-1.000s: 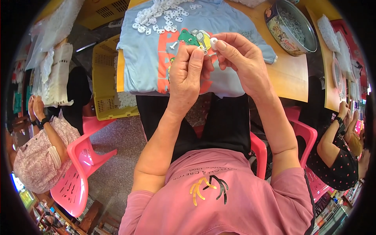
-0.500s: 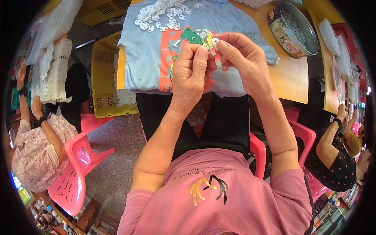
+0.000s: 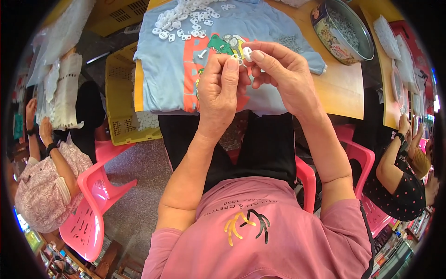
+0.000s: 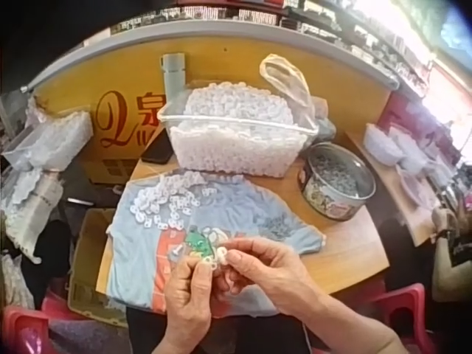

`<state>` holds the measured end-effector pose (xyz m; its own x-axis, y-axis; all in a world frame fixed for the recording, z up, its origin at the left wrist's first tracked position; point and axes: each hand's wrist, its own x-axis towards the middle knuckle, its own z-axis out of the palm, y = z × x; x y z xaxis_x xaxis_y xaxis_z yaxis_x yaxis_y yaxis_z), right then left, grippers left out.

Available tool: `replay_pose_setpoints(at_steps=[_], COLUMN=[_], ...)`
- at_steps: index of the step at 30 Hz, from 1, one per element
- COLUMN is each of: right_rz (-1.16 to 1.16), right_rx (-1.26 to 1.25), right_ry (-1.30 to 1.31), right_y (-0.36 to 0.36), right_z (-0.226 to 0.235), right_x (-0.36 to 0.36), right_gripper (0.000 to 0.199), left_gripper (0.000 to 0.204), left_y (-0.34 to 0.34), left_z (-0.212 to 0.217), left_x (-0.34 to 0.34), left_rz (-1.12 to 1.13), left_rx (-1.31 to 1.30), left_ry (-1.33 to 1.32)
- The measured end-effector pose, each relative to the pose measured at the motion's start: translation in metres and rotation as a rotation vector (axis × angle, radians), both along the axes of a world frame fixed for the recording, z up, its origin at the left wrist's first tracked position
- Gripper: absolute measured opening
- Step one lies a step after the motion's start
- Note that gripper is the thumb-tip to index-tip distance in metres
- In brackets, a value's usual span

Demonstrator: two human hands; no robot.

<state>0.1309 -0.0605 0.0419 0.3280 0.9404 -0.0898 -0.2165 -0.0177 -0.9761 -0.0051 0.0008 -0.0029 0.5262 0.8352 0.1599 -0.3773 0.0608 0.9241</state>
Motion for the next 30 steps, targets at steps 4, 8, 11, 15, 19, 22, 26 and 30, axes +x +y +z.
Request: replay_pose_setpoints(at_steps=[4, 8, 11, 15, 19, 22, 26, 30], right_rz=[-0.010, -0.011, -0.010, -0.017, -0.016, -0.021, -0.027, -0.057], right_rx=[-0.034, -0.018, 0.000, 0.001, -0.003, 0.001, 0.017, 0.054], right_ry=[0.055, 0.041, 0.064, 0.017, -0.079, -0.118, -0.196, -0.272], right_y=[-0.0009, -0.0004, -0.0002, 0.0005, 0.0013, 0.0029, 0.0043, 0.0051], right_z=[0.0004, -0.0016, -0.0010, -0.0007, 0.0032, 0.0060, 0.0046, 0.0031], right_x=[0.0012, 0.0011, 0.0002, -0.0003, 0.0002, 0.0000, -0.0003, -0.0062], right_gripper=[0.026, 0.026, 0.026, 0.027, 0.028, 0.028, 0.026, 0.024], left_gripper=[0.016, 0.016, 0.016, 0.016, 0.017, 0.017, 0.018, 0.018], left_y=[0.0001, 0.0005, 0.0010, 0.0013, -0.0001, 0.0022, 0.0024, 0.0012], left_z=[-0.0036, -0.0035, -0.0031, -0.0035, 0.0000, -0.0008, 0.0006, 0.0013], left_x=[0.0008, 0.0001, -0.0003, 0.0003, 0.0000, -0.0006, 0.0012, -0.0001], left_rz=[-0.001, -0.009, -0.009, -0.014, 0.002, -0.010, -0.016, -0.008], left_rx=[-0.024, -0.025, -0.002, 0.011, -0.009, 0.007, 0.011, 0.019], left_ry=[-0.022, -0.037, -0.020, -0.023, 0.029, 0.023, 0.005, 0.022])
